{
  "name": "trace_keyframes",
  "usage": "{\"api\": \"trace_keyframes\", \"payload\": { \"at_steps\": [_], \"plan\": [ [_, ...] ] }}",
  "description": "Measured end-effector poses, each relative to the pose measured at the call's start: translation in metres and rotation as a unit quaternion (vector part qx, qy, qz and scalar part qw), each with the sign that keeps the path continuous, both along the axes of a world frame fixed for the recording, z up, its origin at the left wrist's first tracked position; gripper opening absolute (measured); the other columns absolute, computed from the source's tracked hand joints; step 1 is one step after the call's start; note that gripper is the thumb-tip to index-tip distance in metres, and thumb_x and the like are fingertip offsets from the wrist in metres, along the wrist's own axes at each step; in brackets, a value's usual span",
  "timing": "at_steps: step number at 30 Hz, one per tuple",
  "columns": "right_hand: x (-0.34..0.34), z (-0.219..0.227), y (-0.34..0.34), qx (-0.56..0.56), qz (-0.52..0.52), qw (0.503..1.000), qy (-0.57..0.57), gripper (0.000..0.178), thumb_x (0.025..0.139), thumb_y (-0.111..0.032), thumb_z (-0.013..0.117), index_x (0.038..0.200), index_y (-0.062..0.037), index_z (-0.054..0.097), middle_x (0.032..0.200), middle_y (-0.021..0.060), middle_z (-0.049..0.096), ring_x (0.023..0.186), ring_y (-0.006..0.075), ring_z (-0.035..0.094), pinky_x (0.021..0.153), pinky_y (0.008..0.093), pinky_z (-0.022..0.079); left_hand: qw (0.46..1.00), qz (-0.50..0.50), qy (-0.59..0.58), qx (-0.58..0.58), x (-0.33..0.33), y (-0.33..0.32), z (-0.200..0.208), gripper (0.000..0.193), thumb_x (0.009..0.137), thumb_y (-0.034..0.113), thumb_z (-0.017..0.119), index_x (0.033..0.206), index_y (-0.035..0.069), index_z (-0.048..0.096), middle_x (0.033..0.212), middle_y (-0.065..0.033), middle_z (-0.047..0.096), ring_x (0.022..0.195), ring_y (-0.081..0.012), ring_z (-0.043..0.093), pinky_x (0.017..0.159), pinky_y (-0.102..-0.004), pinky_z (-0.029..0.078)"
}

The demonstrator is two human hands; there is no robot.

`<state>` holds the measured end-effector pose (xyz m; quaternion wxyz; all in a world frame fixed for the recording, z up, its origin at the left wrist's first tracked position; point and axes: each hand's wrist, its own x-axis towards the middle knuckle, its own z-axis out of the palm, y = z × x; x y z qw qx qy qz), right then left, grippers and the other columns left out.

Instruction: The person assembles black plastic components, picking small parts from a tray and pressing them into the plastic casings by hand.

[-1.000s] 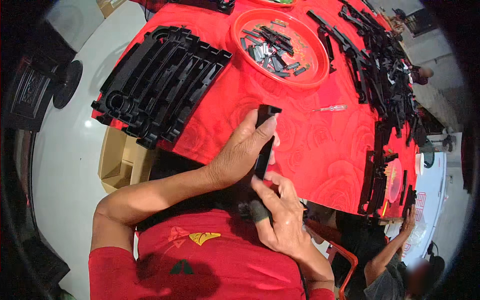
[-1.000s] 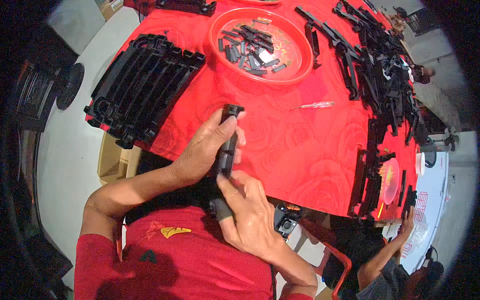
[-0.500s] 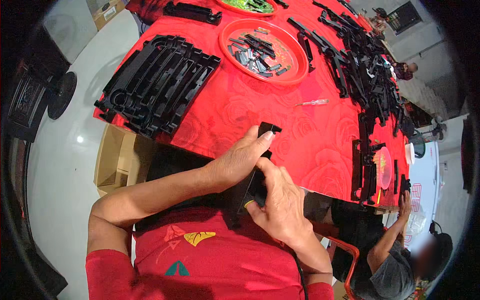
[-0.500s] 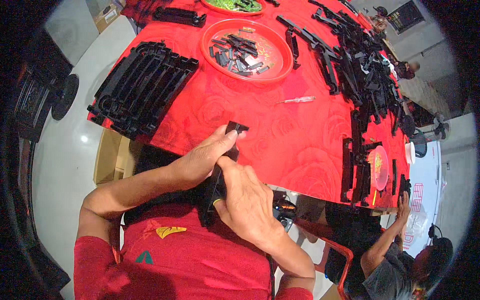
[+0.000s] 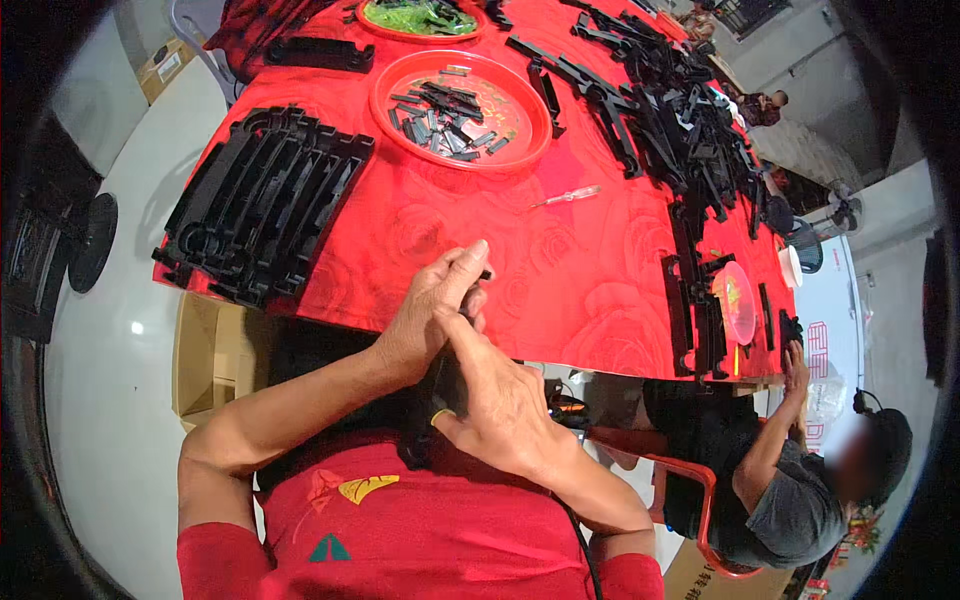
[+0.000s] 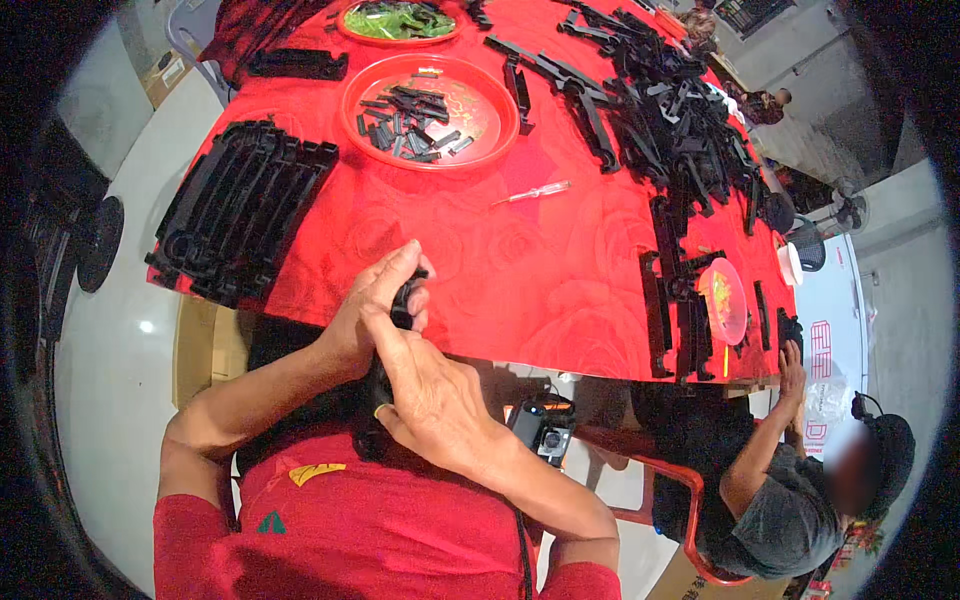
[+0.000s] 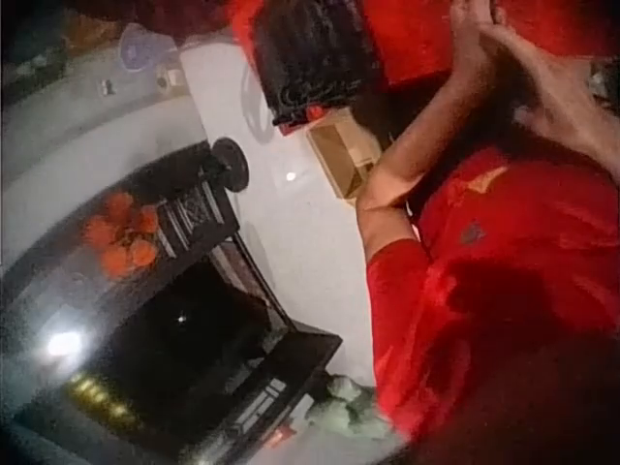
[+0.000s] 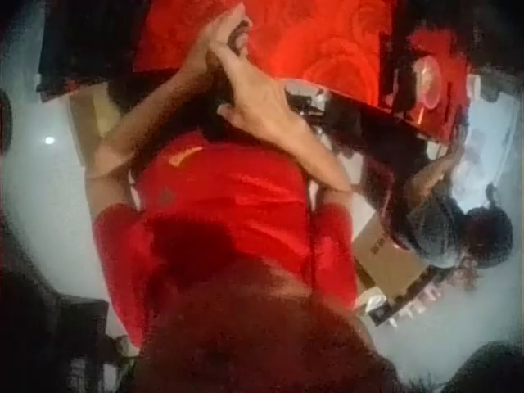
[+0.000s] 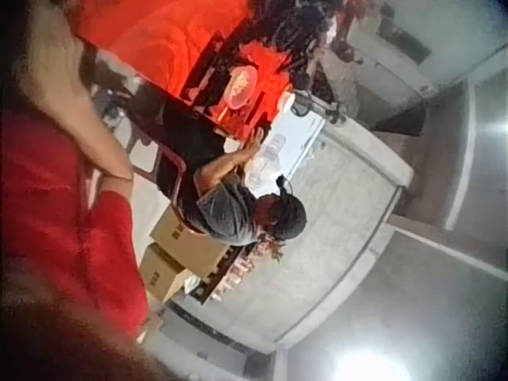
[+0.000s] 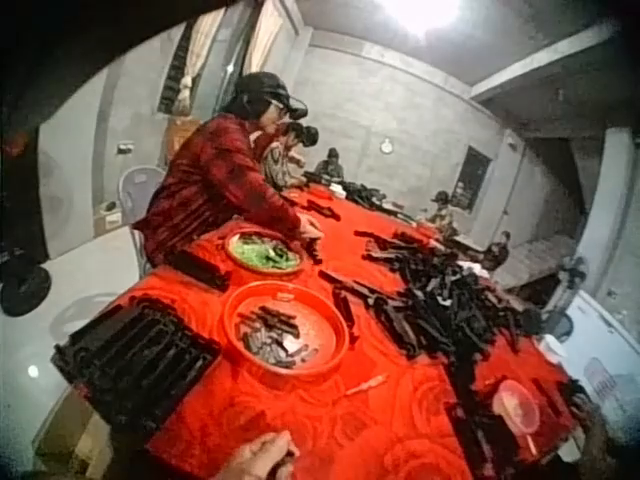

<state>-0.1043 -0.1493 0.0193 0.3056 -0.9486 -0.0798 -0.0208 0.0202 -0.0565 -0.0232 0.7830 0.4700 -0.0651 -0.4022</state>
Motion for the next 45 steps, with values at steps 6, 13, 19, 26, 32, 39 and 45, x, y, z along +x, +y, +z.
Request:
{"api": "trace_keyframes", "payload": {
  "at_steps": [6,13,19,26,32,39,45],
  "plan": [
    [-0.008,-0.010,-0.003,-0.003,0.022,0.999,-0.024,0.100,0.064,-0.014,0.089,0.150,-0.0018,0.040,0.132,0.0218,0.062,0.116,0.0381,0.066,0.093,0.0456,0.055,0.993,0.043,-0.089,0.058,-0.007,-0.005,-0.008,0.038,0.106,0.046,0.059,0.097,0.009,0.056,0.069,0.0033,0.048,0.056,-0.0073,0.048,0.050,-0.0248,0.043],
    [-0.012,-0.014,-0.004,-0.025,0.034,0.996,-0.075,0.091,0.061,-0.016,0.089,0.142,-0.0040,0.049,0.124,0.0184,0.065,0.109,0.0373,0.068,0.088,0.0437,0.058,0.993,0.043,-0.101,0.044,-0.014,-0.007,-0.013,0.046,0.103,0.050,0.061,0.089,0.007,0.058,0.068,0.0031,0.049,0.054,-0.0064,0.050,0.047,-0.0265,0.042],
    [-0.015,-0.011,-0.002,-0.035,0.035,0.996,-0.076,0.085,0.060,-0.018,0.090,0.135,-0.0061,0.051,0.114,0.0138,0.065,0.102,0.0353,0.068,0.080,0.0443,0.057,0.992,0.020,-0.115,0.051,-0.021,-0.005,-0.015,0.052,0.104,0.053,0.059,0.087,0.003,0.057,0.069,0.0001,0.052,0.060,-0.0083,0.049,0.055,-0.0313,0.043],
    [-0.014,-0.009,-0.002,-0.038,0.035,0.995,-0.089,0.087,0.059,-0.015,0.091,0.134,-0.0051,0.049,0.111,0.0158,0.064,0.097,0.0350,0.068,0.076,0.0433,0.056,0.993,0.012,-0.113,0.040,-0.024,-0.005,-0.012,0.042,0.106,0.049,0.057,0.097,0.008,0.059,0.072,0.0048,0.046,0.064,-0.0048,0.044,0.057,-0.0236,0.040],
    [-0.016,-0.004,-0.003,0.042,-0.021,0.999,-0.003,0.111,0.061,-0.010,0.091,0.155,-0.0041,0.031,0.139,0.0246,0.055,0.116,0.0427,0.064,0.093,0.0461,0.056,0.992,0.041,-0.114,0.015,-0.023,-0.005,-0.012,0.047,0.107,0.055,0.051,0.099,0.010,0.060,0.072,0.0052,0.045,0.064,-0.0053,0.042,0.058,-0.0240,0.037],
    [-0.014,0.003,0.000,-0.010,-0.009,0.999,0.043,0.108,0.063,-0.012,0.091,0.153,-0.0030,0.032,0.126,0.0225,0.060,0.110,0.0425,0.066,0.086,0.0481,0.057,0.984,0.048,-0.161,0.052,-0.024,-0.003,-0.018,0.046,0.108,0.054,0.050,0.099,0.010,0.060,0.071,0.0055,0.045,0.064,-0.0054,0.044,0.058,-0.0246,0.038],
    [-0.019,-0.001,0.001,-0.024,0.018,0.998,-0.055,0.100,0.063,-0.013,0.091,0.148,-0.0048,0.039,0.117,0.0192,0.061,0.104,0.0390,0.066,0.080,0.0461,0.057,0.990,0.026,-0.133,0.044,-0.029,0.000,-0.005,0.045,0.108,0.053,0.050,0.099,0.010,0.060,0.070,0.0054,0.045,0.063,-0.0058,0.045,0.058,-0.0246,0.038]
  ]
}}
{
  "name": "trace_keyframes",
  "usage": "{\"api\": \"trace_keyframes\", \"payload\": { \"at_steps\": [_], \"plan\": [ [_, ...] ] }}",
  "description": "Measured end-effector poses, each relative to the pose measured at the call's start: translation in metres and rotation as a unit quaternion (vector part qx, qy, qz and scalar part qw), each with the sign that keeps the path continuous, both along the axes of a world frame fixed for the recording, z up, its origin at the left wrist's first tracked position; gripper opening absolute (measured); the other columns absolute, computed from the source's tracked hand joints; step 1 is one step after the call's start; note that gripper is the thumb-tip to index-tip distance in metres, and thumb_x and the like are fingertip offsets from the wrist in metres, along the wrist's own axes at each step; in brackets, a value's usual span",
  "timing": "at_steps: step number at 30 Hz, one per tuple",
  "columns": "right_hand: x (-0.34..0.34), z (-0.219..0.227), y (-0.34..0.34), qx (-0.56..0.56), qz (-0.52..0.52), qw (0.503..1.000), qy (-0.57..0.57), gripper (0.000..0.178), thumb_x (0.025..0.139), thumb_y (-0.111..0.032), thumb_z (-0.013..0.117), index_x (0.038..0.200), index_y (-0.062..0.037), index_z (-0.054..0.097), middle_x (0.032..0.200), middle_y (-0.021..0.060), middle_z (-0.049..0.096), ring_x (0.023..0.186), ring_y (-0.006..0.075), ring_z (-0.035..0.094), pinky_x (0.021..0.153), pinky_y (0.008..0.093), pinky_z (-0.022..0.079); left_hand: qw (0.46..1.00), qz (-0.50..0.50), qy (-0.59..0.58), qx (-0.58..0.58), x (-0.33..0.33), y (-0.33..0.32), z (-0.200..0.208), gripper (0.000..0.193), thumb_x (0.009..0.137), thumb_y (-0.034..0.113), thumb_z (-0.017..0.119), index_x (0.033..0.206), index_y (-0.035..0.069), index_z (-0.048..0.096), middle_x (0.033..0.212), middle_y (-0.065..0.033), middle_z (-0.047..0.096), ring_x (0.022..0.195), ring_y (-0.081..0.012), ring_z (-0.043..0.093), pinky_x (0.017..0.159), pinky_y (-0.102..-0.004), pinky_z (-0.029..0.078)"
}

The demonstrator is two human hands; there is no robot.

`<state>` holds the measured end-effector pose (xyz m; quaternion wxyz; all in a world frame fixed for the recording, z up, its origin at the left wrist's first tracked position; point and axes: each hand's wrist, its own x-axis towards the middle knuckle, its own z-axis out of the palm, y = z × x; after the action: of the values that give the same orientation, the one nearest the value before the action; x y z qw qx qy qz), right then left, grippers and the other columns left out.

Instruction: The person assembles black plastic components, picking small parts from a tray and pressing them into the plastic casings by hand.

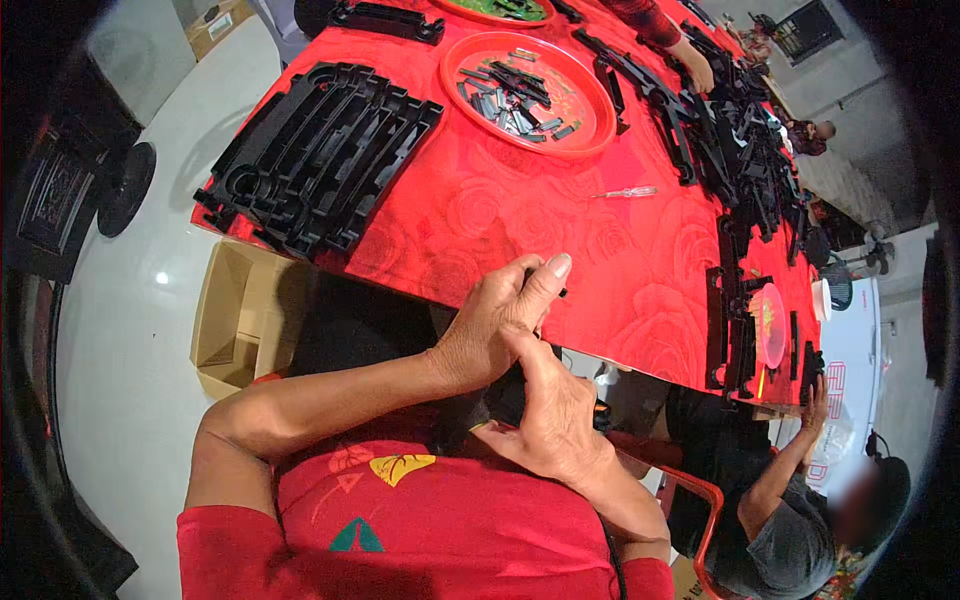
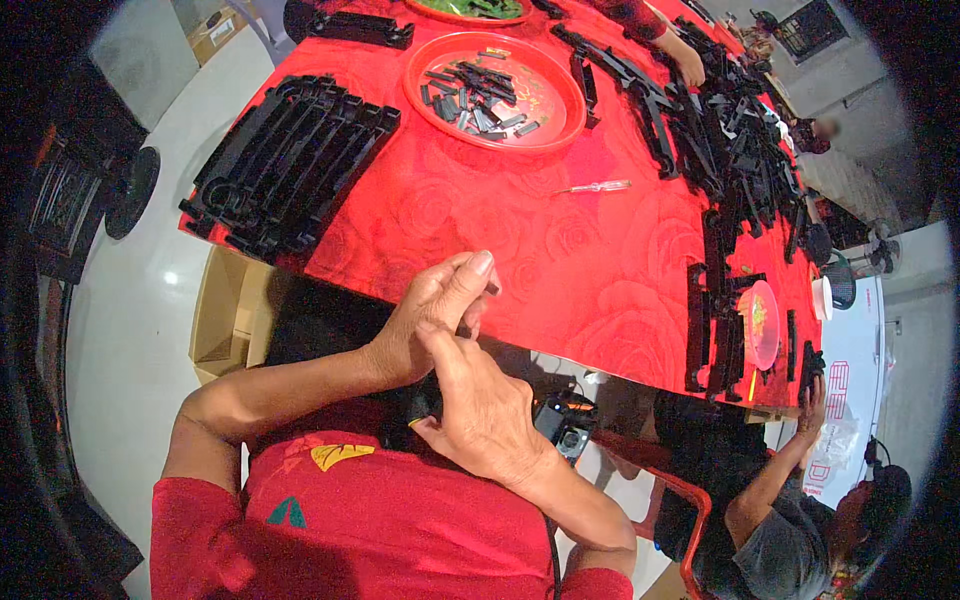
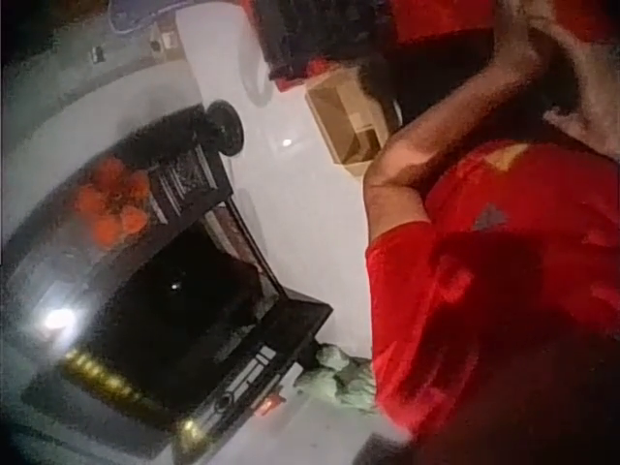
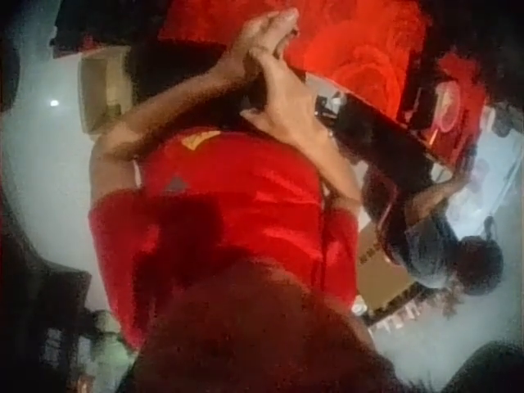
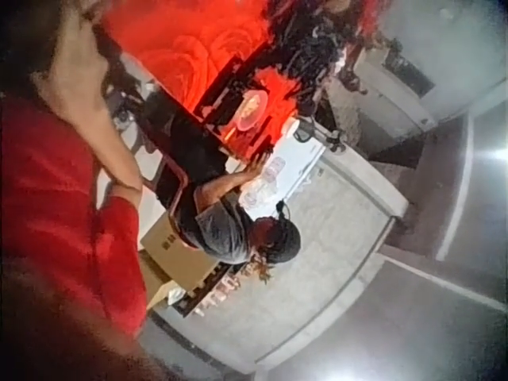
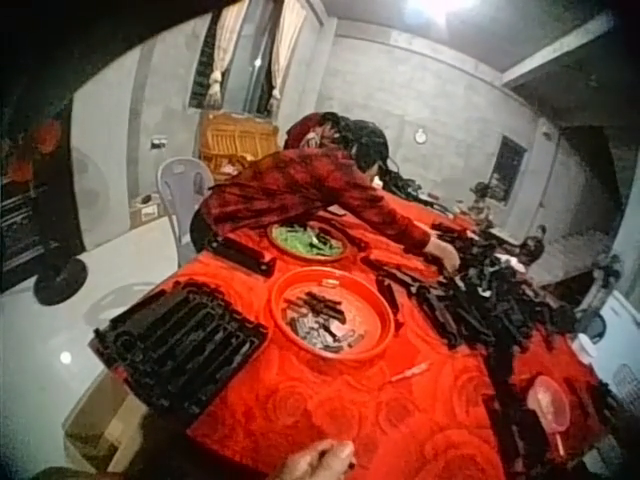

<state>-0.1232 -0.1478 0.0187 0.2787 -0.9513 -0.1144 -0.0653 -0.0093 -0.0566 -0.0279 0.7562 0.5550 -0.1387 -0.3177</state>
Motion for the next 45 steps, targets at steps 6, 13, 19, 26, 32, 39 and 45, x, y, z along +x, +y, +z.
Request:
{"api": "trace_keyframes", "payload": {
  "at_steps": [6,13,19,26,32,39,45],
  "plan": [
    [-0.003,0.002,0.001,-0.025,0.003,0.999,0.036,0.096,0.060,-0.021,0.093,0.141,-0.0019,0.044,0.119,0.0190,0.064,0.106,0.0362,0.069,0.077,0.0445,0.057,1.000,-0.010,-0.015,-0.001,-0.002,0.003,-0.003,0.045,0.108,0.052,0.049,0.099,0.010,0.061,0.070,0.0050,0.046,0.064,-0.0059,0.046,0.059,-0.0246,0.039],
    [-0.004,0.000,0.001,-0.031,0.006,0.999,0.025,0.095,0.061,-0.023,0.093,0.140,-0.0034,0.045,0.118,0.0177,0.064,0.104,0.0359,0.069,0.076,0.0436,0.057,1.000,-0.009,-0.012,0.001,-0.003,0.002,-0.007,0.044,0.109,0.051,0.048,0.098,0.010,0.060,0.070,0.0049,0.046,0.064,-0.0060,0.045,0.059,-0.0247,0.039],
    [-0.006,-0.004,0.000,-0.040,0.019,0.999,0.000,0.092,0.061,-0.023,0.093,0.139,-0.0045,0.046,0.116,0.0171,0.064,0.103,0.0355,0.069,0.076,0.0428,0.057,1.000,-0.014,-0.010,-0.007,-0.002,0.003,-0.004,0.044,0.110,0.049,0.047,0.098,0.009,0.060,0.070,0.0044,0.046,0.064,-0.0058,0.045,0.058,-0.0244,0.039],
    [-0.004,-0.002,0.000,-0.025,0.003,0.999,0.031,0.079,0.061,-0.022,0.091,0.128,-0.0040,0.054,0.111,0.0154,0.065,0.098,0.0352,0.069,0.076,0.0421,0.056,1.000,-0.020,0.004,-0.004,-0.003,0.002,-0.003,0.044,0.110,0.050,0.048,0.099,0.009,0.060,0.069,0.0043,0.047,0.063,-0.0061,0.044,0.058,-0.0244,0.039],
    [-0.005,0.001,0.000,-0.034,0.007,0.999,0.006,0.080,0.059,-0.021,0.092,0.128,-0.0034,0.054,0.109,0.0151,0.065,0.093,0.0348,0.069,0.075,0.0419,0.056,1.000,-0.019,-0.006,-0.010,-0.005,0.001,0.000,0.045,0.110,0.051,0.047,0.099,0.010,0.061,0.068,0.0043,0.046,0.062,-0.0058,0.044,0.057,-0.0241,0.039],
    [-0.004,-0.001,0.004,-0.011,-0.021,1.000,0.009,0.109,0.060,-0.015,0.094,0.152,0.0001,0.036,0.119,0.0219,0.065,0.082,0.0296,0.070,0.072,0.0389,0.057,0.997,0.004,0.071,-0.031,0.006,-0.001,-0.002,0.053,0.106,0.060,0.049,0.098,0.009,0.060,0.069,0.0045,0.047,0.056,-0.0071,0.046,0.053,-0.0241,0.040],
    [0.003,-0.015,0.000,0.043,-0.049,0.998,0.011,0.117,0.058,-0.012,0.095,0.155,0.0034,0.030,0.120,0.0238,0.065,0.084,0.0315,0.071,0.072,0.0387,0.058,0.995,-0.003,0.093,-0.023,0.005,-0.002,-0.003,0.053,0.105,0.062,0.050,0.101,0.010,0.060,0.071,0.0049,0.047,0.060,-0.0069,0.047,0.057,-0.0238,0.040]
  ]
}}
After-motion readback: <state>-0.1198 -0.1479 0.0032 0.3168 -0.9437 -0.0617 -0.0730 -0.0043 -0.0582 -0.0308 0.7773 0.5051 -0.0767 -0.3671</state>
